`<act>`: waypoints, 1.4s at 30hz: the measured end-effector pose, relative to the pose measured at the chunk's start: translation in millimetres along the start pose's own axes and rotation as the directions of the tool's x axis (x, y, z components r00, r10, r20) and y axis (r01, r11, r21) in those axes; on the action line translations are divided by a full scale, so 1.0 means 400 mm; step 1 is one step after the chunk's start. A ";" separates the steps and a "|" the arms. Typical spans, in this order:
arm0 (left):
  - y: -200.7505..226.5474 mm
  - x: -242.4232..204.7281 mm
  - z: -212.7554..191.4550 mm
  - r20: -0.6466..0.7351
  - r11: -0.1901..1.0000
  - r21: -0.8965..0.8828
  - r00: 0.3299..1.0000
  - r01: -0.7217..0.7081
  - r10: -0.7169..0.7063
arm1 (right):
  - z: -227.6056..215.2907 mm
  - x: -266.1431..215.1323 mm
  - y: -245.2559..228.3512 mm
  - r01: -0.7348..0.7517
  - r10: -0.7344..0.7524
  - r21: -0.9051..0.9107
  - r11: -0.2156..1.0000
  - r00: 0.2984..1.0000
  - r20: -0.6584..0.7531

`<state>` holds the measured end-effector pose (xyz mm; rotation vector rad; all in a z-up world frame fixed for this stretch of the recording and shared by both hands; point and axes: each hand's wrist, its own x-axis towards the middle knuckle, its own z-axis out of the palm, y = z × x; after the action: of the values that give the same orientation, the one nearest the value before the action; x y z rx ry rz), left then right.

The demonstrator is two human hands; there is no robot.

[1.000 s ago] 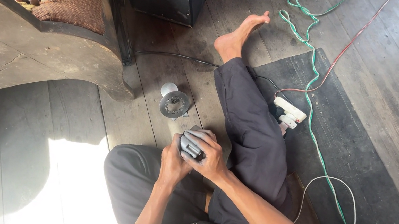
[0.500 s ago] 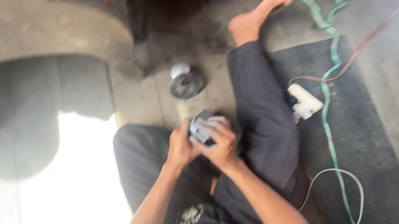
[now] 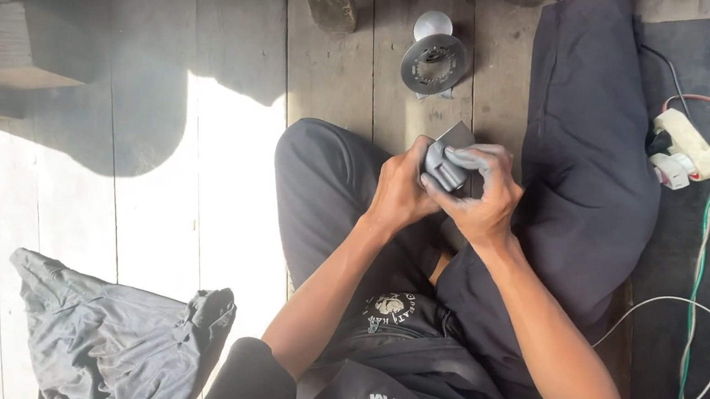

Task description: The person sits on the floor and sands a small rectangular metal object using a sanding block. They hold the object with one hand and rub the sanding block over its surfaces and edges, occasionally turning it to access different sides.

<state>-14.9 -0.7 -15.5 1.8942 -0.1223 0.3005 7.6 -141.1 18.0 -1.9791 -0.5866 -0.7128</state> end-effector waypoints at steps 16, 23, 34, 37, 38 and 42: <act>0.000 0.001 -0.018 0.098 0.997 -0.033 0.992 -0.076 0.079 | 0.000 0.030 -0.032 0.110 -0.115 -0.094 0.989 0.992 -0.046; 0.058 0.020 -0.047 0.076 0.998 -0.038 0.995 -0.055 0.058 | 0.010 0.033 -0.033 0.137 -0.142 -0.073 0.988 0.988 -0.061; 0.023 0.010 -0.027 0.035 1.000 -0.016 0.999 -0.002 0.003 | 0.013 0.027 -0.028 0.156 -0.174 -0.140 0.978 0.976 -0.132; 0.046 0.017 -0.034 0.044 1.000 -0.015 0.999 -0.002 0.003 | 0.013 0.031 -0.034 0.124 -0.135 -0.106 0.987 0.985 -0.103; 0.037 0.017 -0.030 0.038 1.000 -0.009 0.999 -0.001 0.002 | 0.014 0.030 -0.031 0.132 -0.143 -0.108 0.985 0.984 -0.108; 0.010 0.014 -0.022 0.016 1.000 -0.026 1.000 -0.002 0.003 | 0.018 0.032 -0.025 0.132 -0.143 -0.084 0.988 0.980 -0.136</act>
<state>-11.8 6.7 -7.7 1.8707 -0.1386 0.2844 12.1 -128.7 29.7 -1.9503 -0.6229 -0.9653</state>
